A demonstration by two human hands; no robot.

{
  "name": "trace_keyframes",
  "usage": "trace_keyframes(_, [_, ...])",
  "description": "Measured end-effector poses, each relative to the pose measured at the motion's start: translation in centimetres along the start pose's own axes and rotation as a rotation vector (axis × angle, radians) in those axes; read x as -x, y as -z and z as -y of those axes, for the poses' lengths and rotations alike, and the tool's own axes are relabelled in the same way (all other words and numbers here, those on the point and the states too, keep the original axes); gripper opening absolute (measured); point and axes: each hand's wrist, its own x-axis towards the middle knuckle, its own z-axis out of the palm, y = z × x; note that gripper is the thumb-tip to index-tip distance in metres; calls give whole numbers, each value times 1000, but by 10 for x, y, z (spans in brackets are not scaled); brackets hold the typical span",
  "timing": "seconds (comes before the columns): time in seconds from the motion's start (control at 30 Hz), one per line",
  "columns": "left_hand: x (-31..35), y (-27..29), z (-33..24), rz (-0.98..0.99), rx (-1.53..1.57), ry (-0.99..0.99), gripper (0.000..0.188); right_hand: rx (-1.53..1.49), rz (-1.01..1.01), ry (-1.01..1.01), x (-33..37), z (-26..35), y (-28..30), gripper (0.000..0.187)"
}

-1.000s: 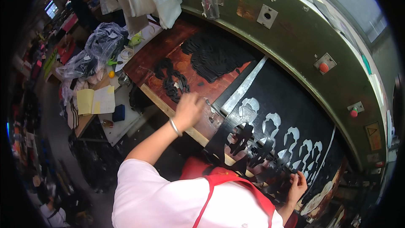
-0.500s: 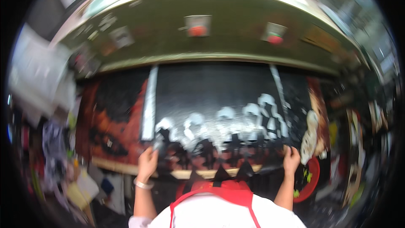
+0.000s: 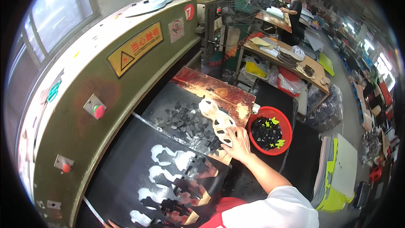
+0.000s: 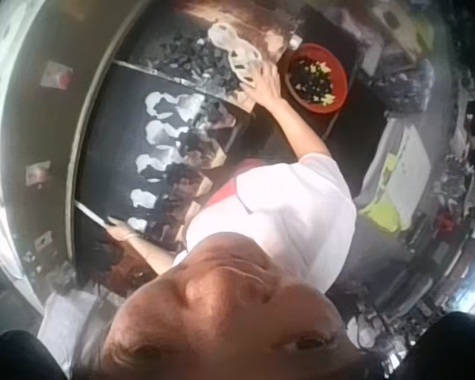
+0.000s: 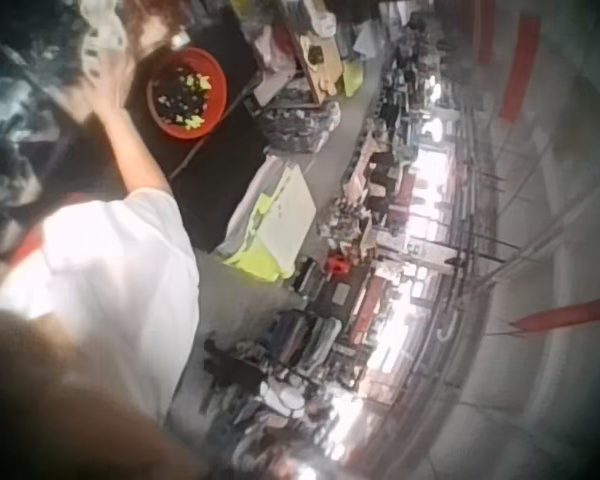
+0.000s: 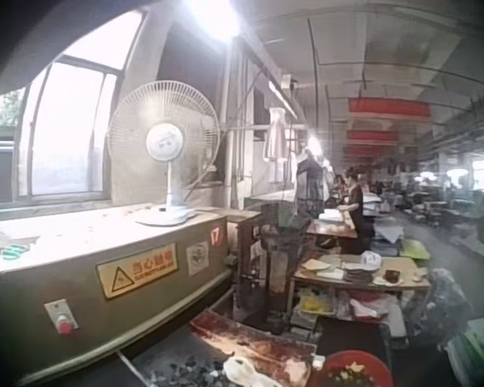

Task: The person places a black sheet onto a die-cutting machine, presses a button to activate the press, then removes the sheet and peels away cut pieces. They repeat this cycle multiple times, collecting the cut shapes and discarding the remaining sheet.

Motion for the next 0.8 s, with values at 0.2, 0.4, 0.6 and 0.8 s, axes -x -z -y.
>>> trace_keyframes(0.2, [6,-7,13,-94,39,-43,35,-94,265,-26,-26,-38,-14,105])
trace_keyframes(0.4, [-3,-39,61,5,75,-39,48,-593,193,-154,-36,-34,-11,111])
trace_keyframes(0.6, [6,-35,51,-62,77,-99,48,-2212,368,-455,-38,6,31,94])
trace_keyframes(0.8, [5,-31,41,-47,90,-47,47,-2479,267,-866,-6,42,-4,89])
